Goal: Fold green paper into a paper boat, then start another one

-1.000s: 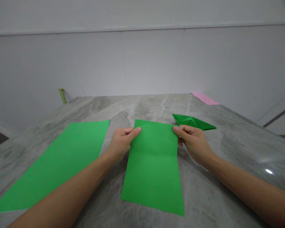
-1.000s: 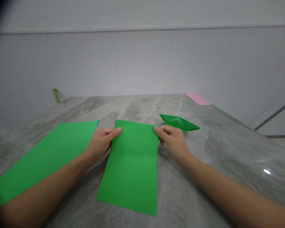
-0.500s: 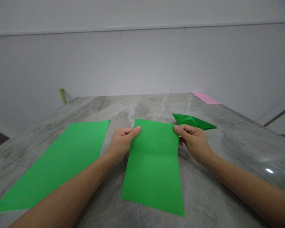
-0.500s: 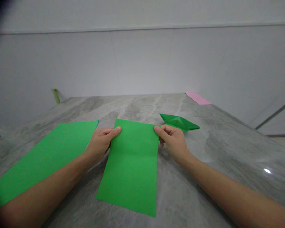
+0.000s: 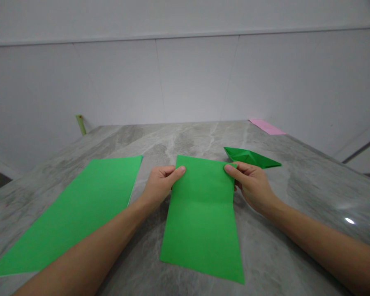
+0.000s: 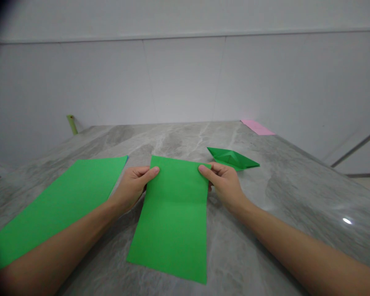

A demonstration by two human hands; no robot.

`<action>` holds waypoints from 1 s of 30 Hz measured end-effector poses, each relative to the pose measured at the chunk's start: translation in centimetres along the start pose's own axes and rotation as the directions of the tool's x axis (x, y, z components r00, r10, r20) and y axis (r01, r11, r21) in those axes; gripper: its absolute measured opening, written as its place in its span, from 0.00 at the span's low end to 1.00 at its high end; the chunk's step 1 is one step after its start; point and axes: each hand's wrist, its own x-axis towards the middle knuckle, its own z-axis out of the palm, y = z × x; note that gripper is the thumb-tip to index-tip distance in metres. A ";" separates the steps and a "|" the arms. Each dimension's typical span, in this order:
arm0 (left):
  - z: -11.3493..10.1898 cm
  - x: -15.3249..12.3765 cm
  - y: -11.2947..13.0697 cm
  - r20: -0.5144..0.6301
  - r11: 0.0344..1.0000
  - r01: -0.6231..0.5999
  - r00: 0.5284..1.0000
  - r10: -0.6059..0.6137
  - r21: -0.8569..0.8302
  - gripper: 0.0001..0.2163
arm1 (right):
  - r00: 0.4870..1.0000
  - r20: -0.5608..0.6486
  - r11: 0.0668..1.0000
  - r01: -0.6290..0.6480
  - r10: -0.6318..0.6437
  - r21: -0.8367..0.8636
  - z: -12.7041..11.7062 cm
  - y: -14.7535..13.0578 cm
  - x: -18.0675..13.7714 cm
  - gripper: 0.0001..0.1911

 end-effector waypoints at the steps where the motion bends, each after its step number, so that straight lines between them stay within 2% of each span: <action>1: 0.0 0.1 -0.1 0.016 1.000 0.006 1.000 -0.005 -0.012 0.17 | 1.000 0.006 1.000 0.002 -0.002 -0.007 0.0 0.0 0.0 0.18; 6: 0.2 0.2 -0.4 0.032 1.000 0.006 0.999 -0.007 0.029 0.18 | 0.999 0.043 0.999 0.003 -0.001 -0.054 0.1 -0.3 -0.2 0.19; 12: 0.4 -0.3 0.0 -0.083 0.929 -0.187 0.971 0.224 0.320 0.18 | 0.998 0.068 0.993 0.011 -0.003 -0.119 0.5 -0.7 -0.6 0.25; 16: 0.5 -0.4 0.0 -0.126 0.879 -0.227 0.944 0.304 0.420 0.19 | 0.995 0.089 0.995 -0.042 0.050 -0.091 0.7 -0.4 -0.8 0.25; 19: 0.5 -0.4 -0.1 -0.133 0.879 -0.229 0.942 0.308 0.418 0.19 | 0.986 0.132 0.993 -0.099 0.107 -0.065 0.8 -0.4 -1.1 0.22; 24: 0.5 -0.4 -0.3 -0.151 0.881 -0.230 0.937 0.315 0.414 0.18 | 0.943 0.275 0.981 -0.192 0.186 -0.004 1.1 -0.5 -1.5 0.20; 30: 0.5 -0.4 -0.2 -0.160 0.897 -0.227 0.939 0.305 0.378 0.18 | 0.944 0.276 0.983 -0.173 0.183 -0.059 1.3 -0.4 -1.6 0.23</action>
